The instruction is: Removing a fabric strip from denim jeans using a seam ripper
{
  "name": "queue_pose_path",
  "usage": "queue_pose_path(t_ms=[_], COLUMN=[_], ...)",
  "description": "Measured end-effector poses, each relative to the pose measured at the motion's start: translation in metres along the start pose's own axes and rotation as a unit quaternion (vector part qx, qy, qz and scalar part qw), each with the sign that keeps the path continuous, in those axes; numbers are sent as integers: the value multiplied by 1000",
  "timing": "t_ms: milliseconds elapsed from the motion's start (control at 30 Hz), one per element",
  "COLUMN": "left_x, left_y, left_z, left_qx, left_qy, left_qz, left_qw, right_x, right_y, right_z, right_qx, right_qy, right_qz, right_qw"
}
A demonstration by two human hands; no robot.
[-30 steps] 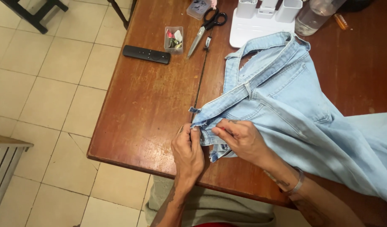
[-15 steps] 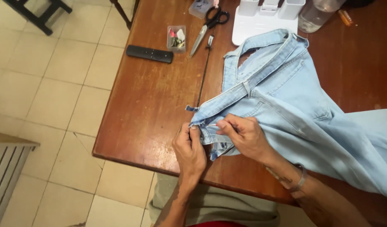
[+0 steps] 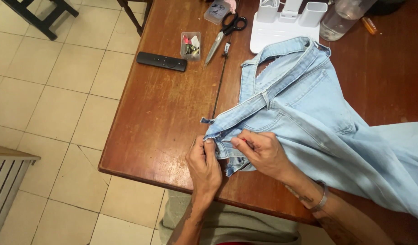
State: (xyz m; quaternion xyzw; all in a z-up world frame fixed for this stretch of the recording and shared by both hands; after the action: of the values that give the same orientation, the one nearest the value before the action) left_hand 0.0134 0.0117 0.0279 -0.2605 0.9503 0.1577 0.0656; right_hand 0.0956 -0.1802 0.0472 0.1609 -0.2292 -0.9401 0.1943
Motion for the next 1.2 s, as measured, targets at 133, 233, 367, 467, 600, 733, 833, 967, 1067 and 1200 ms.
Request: queue_pose_path(t_ms=[133,233,367,467,600,733,833,967,1067,1200], left_x=[0,1,-2,3,5,7,8,-6,-28,-29], left_y=[-1,-1,-1,-4,-9,-15,-15,-4,-9,8], left_z=[4,1,-12,-18,-18,-17,-16,-7,-20,-55], left_qx=[-2,-9,-40,-87,-142,-172,-206,-128,-100,-193], left_qy=[-2,-10,-31,-84,-164,-215,-237,-128,-73,-108], left_qz=[4,2,-4,-8,-19,-9,-2,20,33,25], left_qw=[1000,1000,999,993,976,961,950,983,992,975], right_x=[-1,3,5,8,10,9,10,13,13,-8], right_y=[1,-3,-8,-8,-8,-7,-7,2,20,68], right_z=[2,-1,-4,3,7,7,7,-3,-19,28], right_qx=[1,0,26,31,60,62,52,-10,-99,7], right_qy=[2,13,51,75,111,125,118,-38,-96,-3], right_qz=[-4,-8,-22,-20,-25,-33,-34,-78,-150,-197], right_qw=[1000,1000,998,996,992,990,991,996,979,980])
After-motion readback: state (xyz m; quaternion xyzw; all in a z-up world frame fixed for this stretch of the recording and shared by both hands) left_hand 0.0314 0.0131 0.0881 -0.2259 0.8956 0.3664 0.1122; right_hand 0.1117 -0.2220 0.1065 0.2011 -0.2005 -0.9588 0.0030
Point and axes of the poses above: each hand's wrist, its own x-axis away from the middle knuckle, its own y-axis out of the back of the hand, z = x × y, the point moved 5 cm from there along -x, towards the middle knuckle, and after that the axes turned 3 degrees about -y, right-handed, at the moved point
